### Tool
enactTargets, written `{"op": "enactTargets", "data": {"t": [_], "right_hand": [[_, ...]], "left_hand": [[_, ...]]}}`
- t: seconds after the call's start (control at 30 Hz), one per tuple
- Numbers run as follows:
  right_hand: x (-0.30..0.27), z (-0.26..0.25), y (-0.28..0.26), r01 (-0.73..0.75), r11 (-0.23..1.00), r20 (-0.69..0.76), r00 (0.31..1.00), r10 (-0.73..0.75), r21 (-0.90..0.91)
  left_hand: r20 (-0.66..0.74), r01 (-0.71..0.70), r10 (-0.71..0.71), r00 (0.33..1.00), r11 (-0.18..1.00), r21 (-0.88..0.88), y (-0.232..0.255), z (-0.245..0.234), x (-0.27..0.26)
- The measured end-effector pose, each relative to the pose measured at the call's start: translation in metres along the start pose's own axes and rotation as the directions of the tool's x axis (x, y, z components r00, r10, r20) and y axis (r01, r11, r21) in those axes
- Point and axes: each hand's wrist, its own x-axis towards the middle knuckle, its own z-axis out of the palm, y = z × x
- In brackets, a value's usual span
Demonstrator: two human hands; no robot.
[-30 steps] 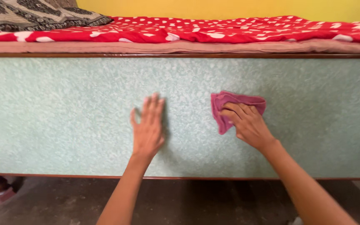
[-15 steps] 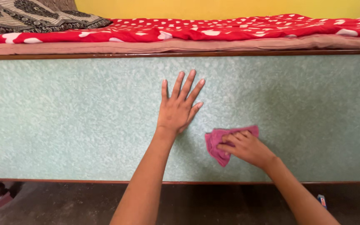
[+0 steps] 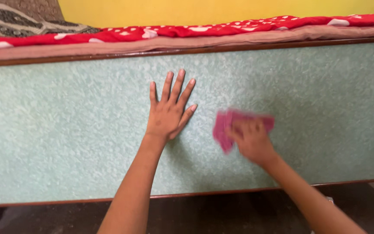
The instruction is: The person wipes a light green textured wall with a pink cloth, focusing on the lower section near the wooden baseboard. They use a spray bottle to apply liquid to the wall and continue wiping the surface with the cloth.
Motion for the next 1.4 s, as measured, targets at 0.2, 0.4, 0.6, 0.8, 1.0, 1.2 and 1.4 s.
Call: {"op": "enactTargets", "data": {"t": [0.2, 0.4, 0.6, 0.8, 1.0, 1.2, 1.4], "right_hand": [[-0.075, -0.007, -0.008, 0.293, 0.933, 0.306, 0.886, -0.347, 0.210], [0.087, -0.040, 0.059, -0.105, 0.994, 0.042, 0.994, 0.105, -0.003], [0.064, -0.019, 0.044, -0.120, 0.978, -0.132, 0.986, 0.098, -0.172], [-0.085, -0.001, -0.022, 0.412, 0.902, 0.262, 0.863, -0.432, 0.129], [0.024, -0.019, 0.014, 0.090, 0.975, 0.031, 0.996, -0.086, -0.202], [0.099, -0.020, 0.060, -0.161, 0.987, -0.080, 0.984, 0.161, 0.016], [-0.100, 0.033, -0.054, 0.377, 0.925, 0.330, 0.868, -0.372, 0.051]], "left_hand": [[0.002, 0.013, -0.014, 1.000, 0.998, 0.068, 0.004, 0.001, 0.001], [0.027, 0.019, -0.022, 0.999, 0.997, 0.078, 0.007, -0.001, 0.002], [0.015, 0.013, -0.014, 1.000, 0.997, 0.073, 0.006, 0.000, 0.001], [-0.006, 0.015, -0.015, 1.000, 0.998, 0.069, 0.005, 0.003, 0.000], [0.007, 0.023, -0.024, 1.000, 0.995, 0.092, 0.007, 0.003, 0.001], [0.030, 0.010, -0.014, 0.999, 0.995, 0.103, 0.005, 0.001, -0.001], [0.023, 0.026, -0.027, 0.999, 0.997, 0.073, 0.006, 0.001, 0.001]]}}
